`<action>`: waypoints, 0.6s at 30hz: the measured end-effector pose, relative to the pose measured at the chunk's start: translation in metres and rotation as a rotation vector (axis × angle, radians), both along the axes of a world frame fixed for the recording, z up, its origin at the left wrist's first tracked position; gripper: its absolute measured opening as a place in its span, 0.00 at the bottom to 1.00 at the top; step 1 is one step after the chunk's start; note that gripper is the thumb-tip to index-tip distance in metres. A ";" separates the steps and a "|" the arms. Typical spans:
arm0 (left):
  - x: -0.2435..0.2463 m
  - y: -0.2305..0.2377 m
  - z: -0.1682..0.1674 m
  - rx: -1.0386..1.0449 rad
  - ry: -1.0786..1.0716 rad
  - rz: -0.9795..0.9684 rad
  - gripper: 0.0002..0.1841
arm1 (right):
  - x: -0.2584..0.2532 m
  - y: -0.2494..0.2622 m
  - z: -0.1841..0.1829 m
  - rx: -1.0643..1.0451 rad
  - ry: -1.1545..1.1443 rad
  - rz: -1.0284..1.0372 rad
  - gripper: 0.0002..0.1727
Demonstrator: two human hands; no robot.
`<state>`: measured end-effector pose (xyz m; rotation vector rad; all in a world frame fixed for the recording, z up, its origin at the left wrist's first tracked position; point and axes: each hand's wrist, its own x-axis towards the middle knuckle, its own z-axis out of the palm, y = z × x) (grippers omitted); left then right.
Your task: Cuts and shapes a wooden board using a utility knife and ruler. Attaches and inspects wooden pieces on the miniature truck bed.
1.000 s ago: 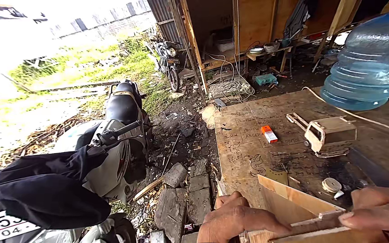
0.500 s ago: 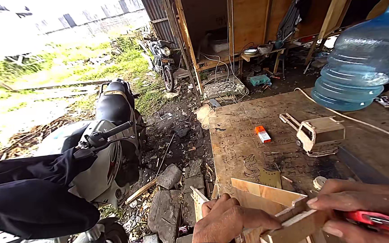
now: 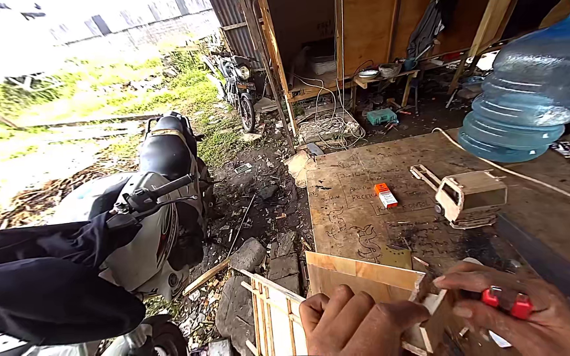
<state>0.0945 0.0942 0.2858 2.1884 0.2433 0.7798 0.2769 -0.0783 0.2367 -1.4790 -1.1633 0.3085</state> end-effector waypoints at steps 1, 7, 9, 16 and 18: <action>0.002 0.000 -0.002 0.002 0.002 -0.002 0.10 | 0.000 -0.001 -0.003 0.000 0.009 -0.014 0.12; 0.012 0.017 -0.021 -0.044 0.013 -0.103 0.17 | 0.001 -0.008 -0.005 -0.013 0.006 -0.059 0.11; 0.020 0.028 -0.035 -0.044 -0.022 -0.156 0.18 | 0.002 -0.010 -0.005 -0.036 0.024 -0.078 0.12; 0.065 0.056 -0.088 -0.049 -0.226 -0.273 0.19 | 0.012 -0.006 -0.012 -0.090 0.047 -0.222 0.13; 0.081 0.061 -0.104 -0.010 -0.241 -0.256 0.19 | 0.018 -0.006 -0.017 -0.093 0.058 -0.269 0.13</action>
